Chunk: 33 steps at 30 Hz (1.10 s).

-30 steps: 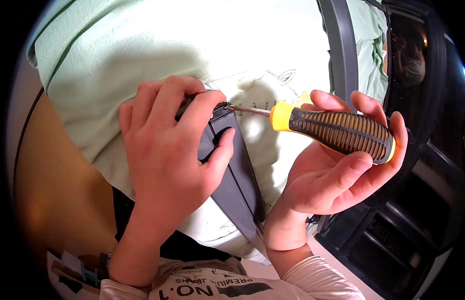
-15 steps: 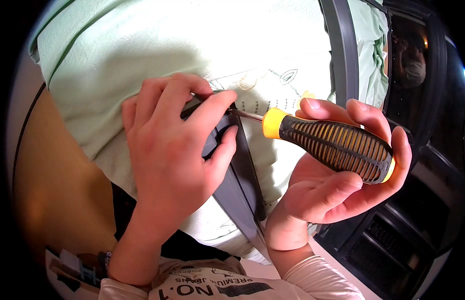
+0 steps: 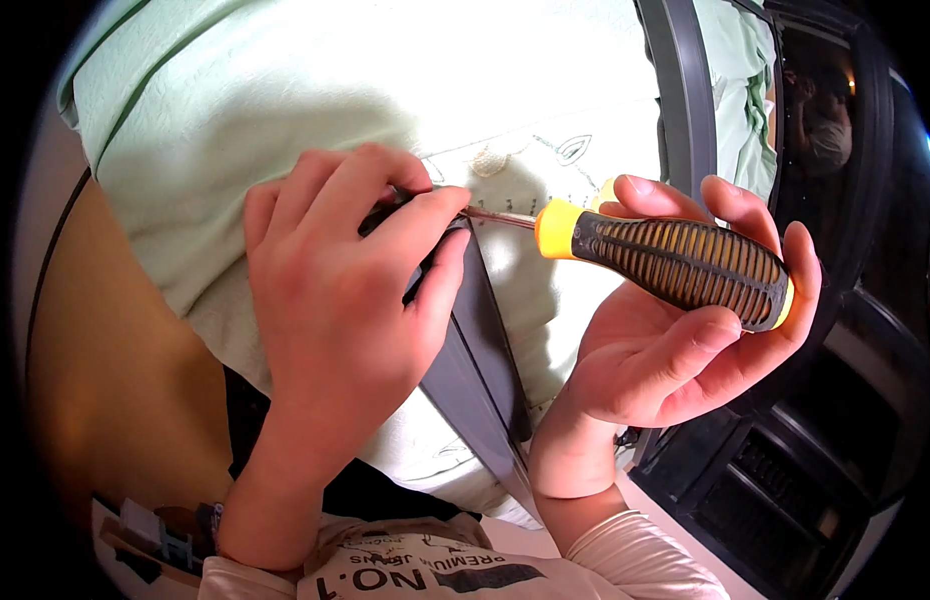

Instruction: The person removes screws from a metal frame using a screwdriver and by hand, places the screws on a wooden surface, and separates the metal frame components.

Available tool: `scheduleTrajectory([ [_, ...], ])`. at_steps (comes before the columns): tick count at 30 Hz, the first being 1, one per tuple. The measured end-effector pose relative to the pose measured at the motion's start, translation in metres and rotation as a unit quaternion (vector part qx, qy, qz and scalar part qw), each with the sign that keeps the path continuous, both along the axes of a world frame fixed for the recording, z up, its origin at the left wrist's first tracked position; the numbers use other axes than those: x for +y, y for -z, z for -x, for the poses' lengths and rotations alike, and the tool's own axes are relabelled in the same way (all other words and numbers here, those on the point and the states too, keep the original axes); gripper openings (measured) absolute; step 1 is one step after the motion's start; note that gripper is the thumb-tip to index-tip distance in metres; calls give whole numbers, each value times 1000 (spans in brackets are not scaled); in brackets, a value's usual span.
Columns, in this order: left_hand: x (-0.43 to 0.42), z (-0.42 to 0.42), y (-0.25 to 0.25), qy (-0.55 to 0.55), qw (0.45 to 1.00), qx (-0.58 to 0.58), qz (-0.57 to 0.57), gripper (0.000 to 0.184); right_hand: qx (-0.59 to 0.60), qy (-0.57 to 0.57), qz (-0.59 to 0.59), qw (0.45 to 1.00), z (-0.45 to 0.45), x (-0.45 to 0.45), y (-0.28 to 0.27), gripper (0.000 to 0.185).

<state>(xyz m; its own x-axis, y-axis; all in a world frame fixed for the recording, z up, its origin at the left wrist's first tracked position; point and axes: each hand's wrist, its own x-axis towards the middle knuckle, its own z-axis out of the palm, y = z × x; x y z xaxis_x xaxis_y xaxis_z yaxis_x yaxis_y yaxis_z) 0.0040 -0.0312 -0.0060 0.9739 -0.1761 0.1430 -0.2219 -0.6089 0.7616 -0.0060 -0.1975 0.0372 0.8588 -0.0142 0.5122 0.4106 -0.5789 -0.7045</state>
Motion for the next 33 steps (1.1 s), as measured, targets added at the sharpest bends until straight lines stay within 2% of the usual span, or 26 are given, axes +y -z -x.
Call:
scheduleTrajectory([
  [15,-4,-1,3,-18,999,-29,18,17,-10,-20,10,1000,-2,-6,2,58],
  [24,-4,0,2,-27,999,-7,36,17,-14,-69,17,997,-10,-10,0,62],
  [27,-3,0,4,-30,999,1,46,18,-22,-127,30,991,-13,-13,-1,64],
  [32,-2,2,5,-26,999,5,46,22,22,-60,-74,995,-3,3,-6,86],
  [33,-3,2,6,-30,999,6,46,23,7,-48,-38,998,-2,2,-6,86],
])
